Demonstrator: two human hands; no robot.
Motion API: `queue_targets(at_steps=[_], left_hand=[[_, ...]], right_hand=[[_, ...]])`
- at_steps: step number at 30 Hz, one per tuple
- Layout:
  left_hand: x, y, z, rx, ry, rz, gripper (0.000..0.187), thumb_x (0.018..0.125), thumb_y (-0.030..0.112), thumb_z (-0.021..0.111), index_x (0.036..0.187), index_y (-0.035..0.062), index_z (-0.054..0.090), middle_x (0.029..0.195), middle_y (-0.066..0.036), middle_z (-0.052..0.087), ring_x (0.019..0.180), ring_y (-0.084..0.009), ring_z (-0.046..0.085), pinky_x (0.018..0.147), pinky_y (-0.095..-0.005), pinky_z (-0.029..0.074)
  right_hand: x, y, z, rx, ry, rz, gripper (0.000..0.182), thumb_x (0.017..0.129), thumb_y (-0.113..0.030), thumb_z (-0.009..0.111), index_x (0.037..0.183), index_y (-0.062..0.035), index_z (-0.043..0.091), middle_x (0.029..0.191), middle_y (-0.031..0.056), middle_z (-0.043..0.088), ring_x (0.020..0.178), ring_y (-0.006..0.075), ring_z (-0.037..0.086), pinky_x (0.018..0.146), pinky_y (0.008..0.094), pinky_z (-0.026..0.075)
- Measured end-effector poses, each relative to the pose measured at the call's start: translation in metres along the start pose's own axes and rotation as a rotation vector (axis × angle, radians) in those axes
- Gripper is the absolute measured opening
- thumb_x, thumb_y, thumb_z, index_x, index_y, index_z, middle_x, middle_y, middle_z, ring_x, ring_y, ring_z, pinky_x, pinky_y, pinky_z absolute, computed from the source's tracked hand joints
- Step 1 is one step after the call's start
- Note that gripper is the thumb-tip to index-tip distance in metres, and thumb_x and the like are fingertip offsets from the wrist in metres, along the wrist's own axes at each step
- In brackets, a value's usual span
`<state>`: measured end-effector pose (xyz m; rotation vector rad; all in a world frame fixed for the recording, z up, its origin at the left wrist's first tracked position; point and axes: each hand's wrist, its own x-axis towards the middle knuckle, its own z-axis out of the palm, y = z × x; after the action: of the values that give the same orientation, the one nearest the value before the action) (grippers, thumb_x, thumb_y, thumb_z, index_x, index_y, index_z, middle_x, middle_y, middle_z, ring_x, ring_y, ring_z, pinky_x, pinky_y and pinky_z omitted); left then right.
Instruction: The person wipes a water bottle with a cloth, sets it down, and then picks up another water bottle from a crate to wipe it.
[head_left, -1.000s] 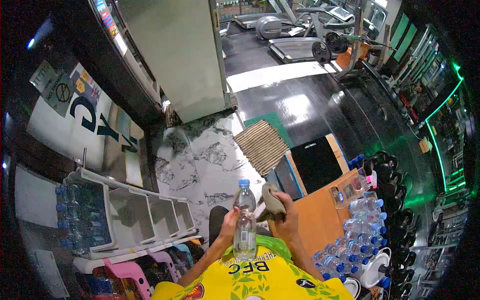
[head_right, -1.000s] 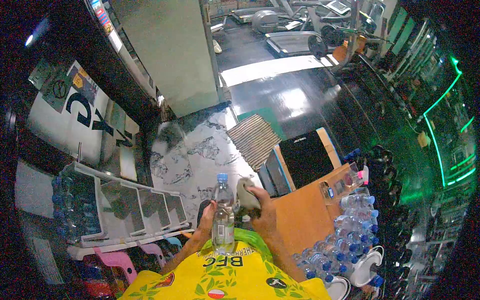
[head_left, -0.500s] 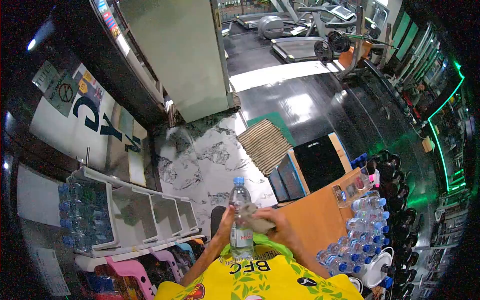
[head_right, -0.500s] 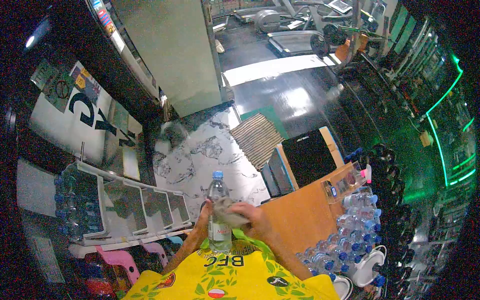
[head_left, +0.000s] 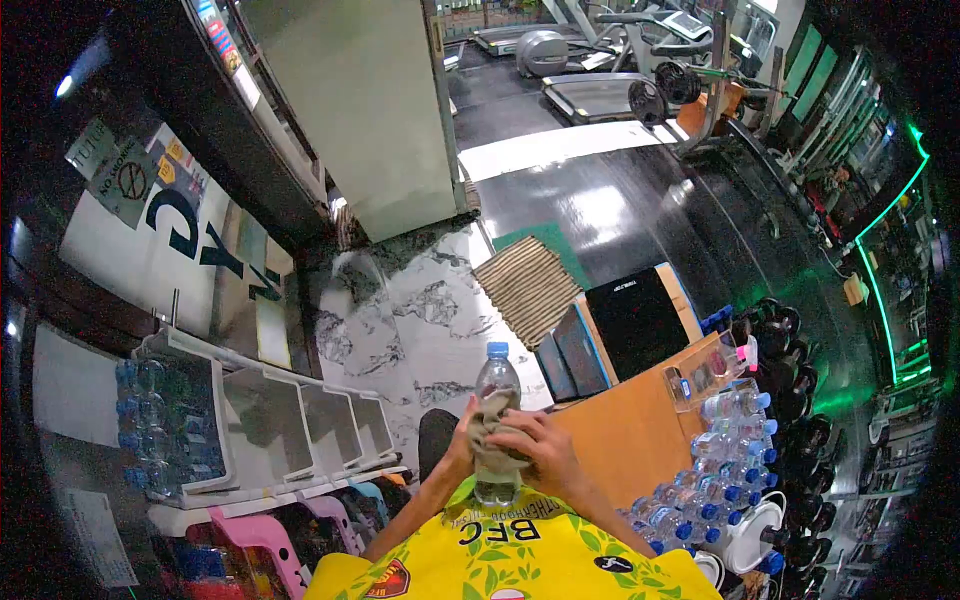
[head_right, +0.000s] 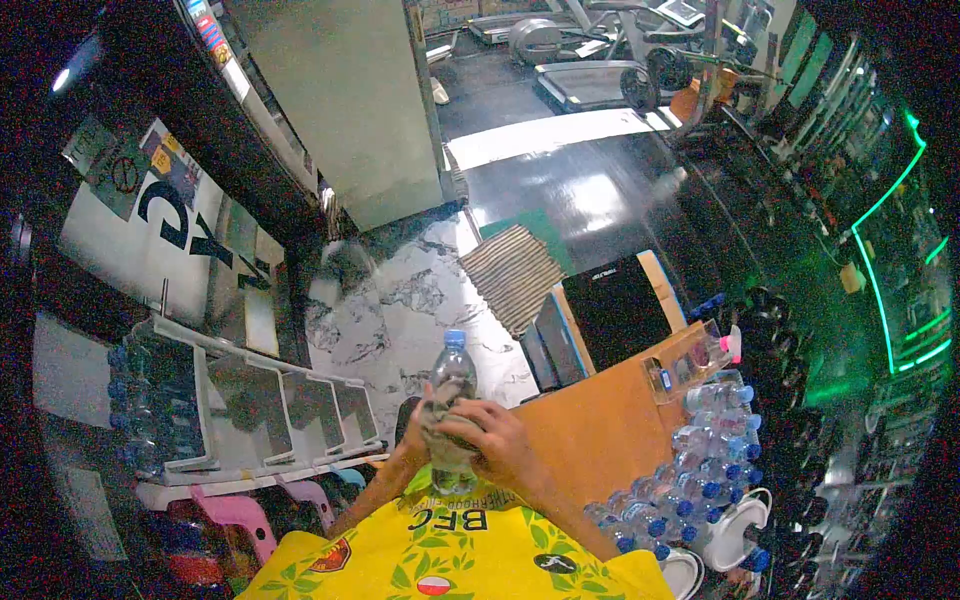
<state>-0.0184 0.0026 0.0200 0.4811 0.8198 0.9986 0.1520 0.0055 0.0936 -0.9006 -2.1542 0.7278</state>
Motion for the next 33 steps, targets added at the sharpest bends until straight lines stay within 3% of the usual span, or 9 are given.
queue_targets(at_steps=[2,5,13,16,20,22,26,29,33], left_hand=[[-0.006,0.019,0.008,-0.143,-0.065,-0.169,0.065,0.091,0.059,0.031,0.128,0.0065,0.042,0.112,-0.011,0.056,0.100,-0.0212,0.057,0.085,-0.0365,0.049],[-0.004,0.015,0.005,0.030,0.033,-0.061,0.068,0.089,0.061,0.036,0.128,0.0060,0.042,0.112,-0.010,0.056,0.099,-0.0191,0.057,0.082,-0.0351,0.049],[-0.001,-0.013,0.007,0.220,-0.006,0.045,0.058,0.092,0.051,0.040,0.125,0.0030,0.043,0.115,-0.009,0.055,0.102,-0.0186,0.055,0.087,-0.0340,0.047],[-0.006,-0.010,0.005,0.101,-0.013,0.048,0.045,0.095,0.034,0.033,0.127,0.0043,0.042,0.121,-0.010,0.052,0.107,-0.0195,0.053,0.089,-0.0356,0.046],[-0.014,0.001,0.007,0.003,0.203,-0.039,0.060,0.092,0.051,0.030,0.126,0.0036,0.044,0.117,-0.012,0.055,0.100,-0.0213,0.058,0.086,-0.0347,0.048],[-0.011,0.005,-0.009,-0.435,-0.276,-0.076,0.061,0.093,0.054,0.031,0.124,0.0033,0.047,0.110,-0.011,0.058,0.098,-0.0204,0.059,0.084,-0.0351,0.050],[-0.008,0.008,-0.004,0.210,0.169,-0.069,0.071,0.086,0.064,0.041,0.119,0.0012,0.051,0.101,-0.010,0.062,0.087,-0.0170,0.062,0.073,-0.0316,0.052],[-0.013,0.017,0.007,0.167,0.036,-0.039,0.059,0.089,0.053,0.047,0.115,0.0005,0.053,0.094,-0.008,0.063,0.081,-0.0143,0.061,0.073,-0.0304,0.051],[-0.009,-0.001,0.007,0.178,-0.013,0.039,0.048,0.094,0.043,0.042,0.120,0.0034,0.048,0.102,-0.007,0.059,0.092,-0.0145,0.058,0.078,-0.0305,0.049]], right_hand=[[-0.003,-0.004,-0.012,0.072,-0.047,-0.006,0.047,0.063,-0.006,0.070,0.108,-0.0137,0.060,0.110,0.0088,0.058,0.105,0.0295,0.054,0.087,0.0383,0.046],[-0.004,0.000,-0.011,0.762,0.390,0.139,0.036,0.077,-0.008,0.065,0.112,-0.0079,0.056,0.110,0.0175,0.057,0.104,0.0275,0.056,0.088,0.0354,0.044],[0.033,-0.008,-0.004,-0.211,0.225,0.240,0.057,0.060,-0.001,0.070,0.114,-0.0171,0.059,0.116,0.0136,0.053,0.110,0.0339,0.050,0.091,0.0428,0.043],[0.029,-0.016,0.001,-0.254,0.185,0.166,0.059,0.057,0.001,0.071,0.112,-0.0165,0.060,0.116,0.0108,0.053,0.110,0.0322,0.050,0.092,0.0426,0.043],[0.009,-0.015,0.007,-0.220,0.083,0.042,0.051,0.063,-0.008,0.069,0.112,-0.0196,0.060,0.112,0.0080,0.055,0.107,0.0307,0.051,0.089,0.0391,0.045],[0.000,-0.004,0.008,-0.179,0.099,-0.033,0.052,0.062,-0.007,0.068,0.111,-0.0185,0.061,0.111,0.0083,0.056,0.102,0.0316,0.054,0.087,0.0398,0.046],[-0.006,0.010,-0.009,0.234,0.007,0.133,0.047,0.067,-0.004,0.065,0.113,-0.0129,0.058,0.107,0.0128,0.059,0.096,0.0342,0.059,0.082,0.0392,0.048],[-0.002,0.026,-0.005,0.498,0.445,0.246,0.050,0.066,0.001,0.063,0.114,-0.0071,0.055,0.114,0.0162,0.056,0.105,0.0298,0.056,0.088,0.0355,0.046],[0.026,0.001,0.002,0.045,0.294,0.347,0.056,0.058,0.003,0.069,0.110,-0.0136,0.060,0.115,0.0135,0.054,0.108,0.0349,0.052,0.092,0.0387,0.043]])
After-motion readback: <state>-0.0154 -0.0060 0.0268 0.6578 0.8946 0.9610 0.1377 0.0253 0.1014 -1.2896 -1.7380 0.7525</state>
